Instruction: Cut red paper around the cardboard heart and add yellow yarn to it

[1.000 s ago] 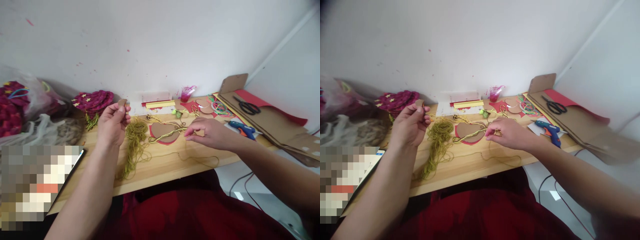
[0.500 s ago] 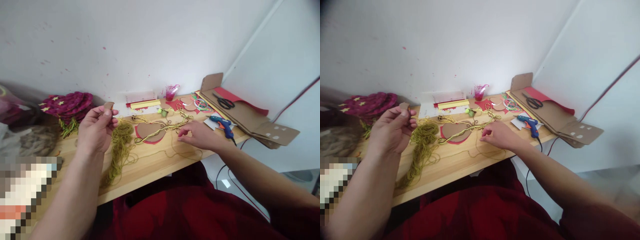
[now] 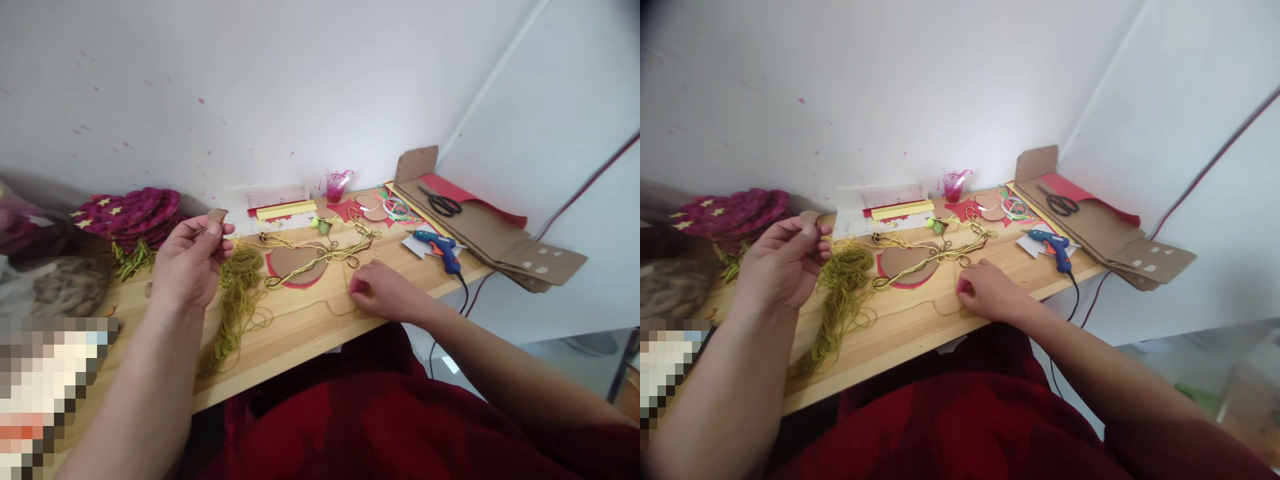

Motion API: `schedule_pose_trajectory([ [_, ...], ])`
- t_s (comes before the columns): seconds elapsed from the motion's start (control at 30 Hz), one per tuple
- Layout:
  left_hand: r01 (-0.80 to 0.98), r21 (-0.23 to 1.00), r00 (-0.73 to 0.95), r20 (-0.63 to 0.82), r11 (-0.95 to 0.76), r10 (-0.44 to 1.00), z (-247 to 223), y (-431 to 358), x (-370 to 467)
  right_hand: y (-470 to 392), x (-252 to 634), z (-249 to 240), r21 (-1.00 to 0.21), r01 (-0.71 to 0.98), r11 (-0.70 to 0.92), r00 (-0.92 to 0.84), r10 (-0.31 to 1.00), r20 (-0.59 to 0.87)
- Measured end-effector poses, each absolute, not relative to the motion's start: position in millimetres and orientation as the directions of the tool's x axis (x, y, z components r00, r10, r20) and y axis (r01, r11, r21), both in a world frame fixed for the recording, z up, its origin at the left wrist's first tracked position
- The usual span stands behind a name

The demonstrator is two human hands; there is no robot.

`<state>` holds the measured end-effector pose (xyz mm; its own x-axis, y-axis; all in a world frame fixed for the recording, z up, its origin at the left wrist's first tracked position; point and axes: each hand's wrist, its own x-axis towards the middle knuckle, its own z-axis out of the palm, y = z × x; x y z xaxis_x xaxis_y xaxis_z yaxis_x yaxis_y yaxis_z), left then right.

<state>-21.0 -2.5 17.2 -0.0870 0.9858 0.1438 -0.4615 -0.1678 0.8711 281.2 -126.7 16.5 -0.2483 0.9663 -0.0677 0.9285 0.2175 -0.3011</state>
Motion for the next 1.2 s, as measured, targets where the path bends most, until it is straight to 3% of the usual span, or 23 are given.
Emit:
schedule_pose_trajectory([
  [0.17, -0.455, 0.875, -0.077, 0.143, -0.162, 0.987, 17, -3, -20, -125, 303, 42, -0.265, 0.952, 0.154, -0.211, 0.956, -0.205],
  [0.27, -0.445, 0.882, -0.069, 0.138, -0.154, 0.988, 18, -4, -19, -121, 299, 43, -0.297, 0.952, 0.07, -0.112, 0.985, -0.129],
  [0.37, -0.432, 0.89, -0.052, 0.137, -0.146, 0.989, 20, -5, -18, -117, 285, 29, -0.243, 0.97, 0.018, -0.032, 0.998, -0.054],
  [0.53, -0.425, 0.891, -0.056, 0.148, -0.158, 0.987, 22, -7, -19, -112, 278, 9, -0.178, 0.984, 0.029, -0.036, 0.999, -0.033],
  [0.7, -0.384, 0.911, -0.05, 0.14, -0.148, 0.989, 24, -10, -18, -111, 291, 19, -0.272, 0.962, 0.015, 0.01, 0.996, 0.089],
  [0.8, -0.352, 0.921, -0.034, 0.168, -0.169, 0.985, 25, -11, -15, -112, 284, 21, -0.348, 0.921, 0.172, -0.098, 0.971, 0.219],
  [0.97, -0.284, 0.949, 0.036, 0.153, -0.136, 0.988, 31, -24, -14, -115, 239, 2, -0.396, 0.801, 0.449, -0.421, 0.893, 0.161],
  [1.1, -0.168, 0.975, 0.115, 0.168, -0.148, 0.979, 29, -58, -30, -120, 216, -3, -0.399, 0.768, 0.501, -0.502, 0.858, 0.112],
  [1.2, -0.042, 0.99, 0.073, 0.138, -0.135, 0.988, 18, -96, -50, -125, 216, 8, -0.526, 0.709, 0.469, -0.488, 0.865, 0.114],
])
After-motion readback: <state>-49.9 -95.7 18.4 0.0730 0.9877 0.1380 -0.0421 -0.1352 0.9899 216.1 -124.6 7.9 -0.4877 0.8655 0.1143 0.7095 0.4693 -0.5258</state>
